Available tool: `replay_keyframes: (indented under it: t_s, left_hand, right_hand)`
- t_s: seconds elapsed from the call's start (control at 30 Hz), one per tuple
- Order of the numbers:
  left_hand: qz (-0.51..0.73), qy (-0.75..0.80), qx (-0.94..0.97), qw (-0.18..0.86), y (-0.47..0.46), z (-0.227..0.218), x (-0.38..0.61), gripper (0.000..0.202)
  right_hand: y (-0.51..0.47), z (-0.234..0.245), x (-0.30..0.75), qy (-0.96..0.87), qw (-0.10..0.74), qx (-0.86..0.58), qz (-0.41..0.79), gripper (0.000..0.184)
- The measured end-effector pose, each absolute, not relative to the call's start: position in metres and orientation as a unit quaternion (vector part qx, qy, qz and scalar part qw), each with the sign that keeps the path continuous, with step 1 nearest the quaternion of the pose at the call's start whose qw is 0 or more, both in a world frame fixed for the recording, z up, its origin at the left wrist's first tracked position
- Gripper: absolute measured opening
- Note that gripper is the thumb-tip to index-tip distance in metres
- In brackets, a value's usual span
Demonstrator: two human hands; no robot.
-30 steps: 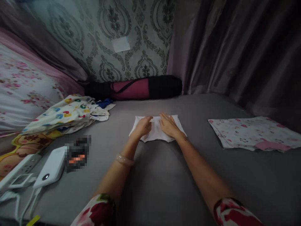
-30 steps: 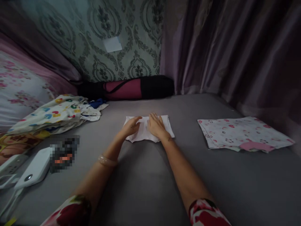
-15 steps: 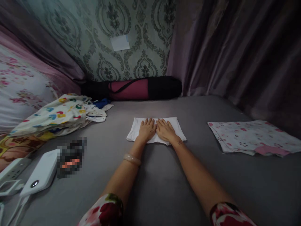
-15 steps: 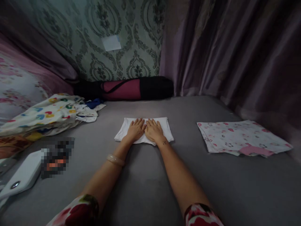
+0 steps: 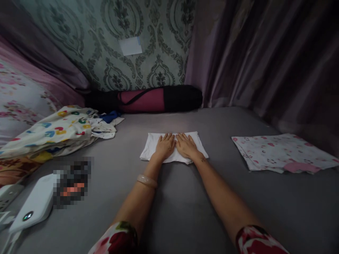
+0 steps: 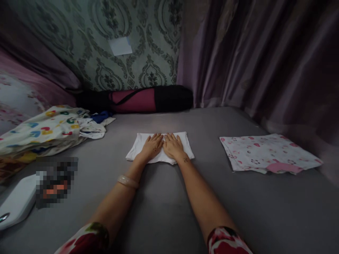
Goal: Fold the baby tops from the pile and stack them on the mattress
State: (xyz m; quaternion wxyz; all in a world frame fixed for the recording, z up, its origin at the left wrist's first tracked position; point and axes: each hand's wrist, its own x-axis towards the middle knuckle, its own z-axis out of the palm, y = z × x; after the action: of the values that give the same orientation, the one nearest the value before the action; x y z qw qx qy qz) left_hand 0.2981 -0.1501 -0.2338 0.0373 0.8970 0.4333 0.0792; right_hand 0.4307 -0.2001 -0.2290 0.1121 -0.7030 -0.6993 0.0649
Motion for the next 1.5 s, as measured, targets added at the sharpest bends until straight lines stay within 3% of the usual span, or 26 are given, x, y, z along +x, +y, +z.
replay_keyframes:
  t_s: [0.17,0.47,0.6,1.03,1.3,1.5]
  left_hand:
    - [0.098,0.444,0.890,0.025,-0.152,-0.234,0.295,0.054]
    - [0.067,0.445,0.892,0.045,-0.152,-0.233,0.293,0.053]
    - [0.099,0.527,0.844,0.020,-0.151,-0.231,0.277,0.055]
    - [0.103,0.591,0.799,0.039,-0.136,-0.233,0.243,0.060]
    - [0.092,0.594,0.791,0.111,-0.129,-0.236,0.236,0.060]
    - [0.189,0.597,0.761,0.168,-0.123,-0.217,0.228,0.058]
  right_hand:
    - [-0.203,-0.231,0.440,-0.665,0.132,-0.735,0.013,0.057]
    - [-0.205,-0.233,0.446,-0.652,0.117,-0.748,0.048,0.058]
    - [-0.212,-0.231,0.454,-0.626,0.135,-0.768,-0.008,0.058]
    - [-0.214,-0.235,0.478,-0.611,0.117,-0.781,0.047,0.062]
    - [-0.217,-0.234,0.475,-0.618,0.096,-0.780,0.020,0.061]
    - [-0.219,-0.223,0.424,-0.698,0.120,-0.704,-0.048,0.058]
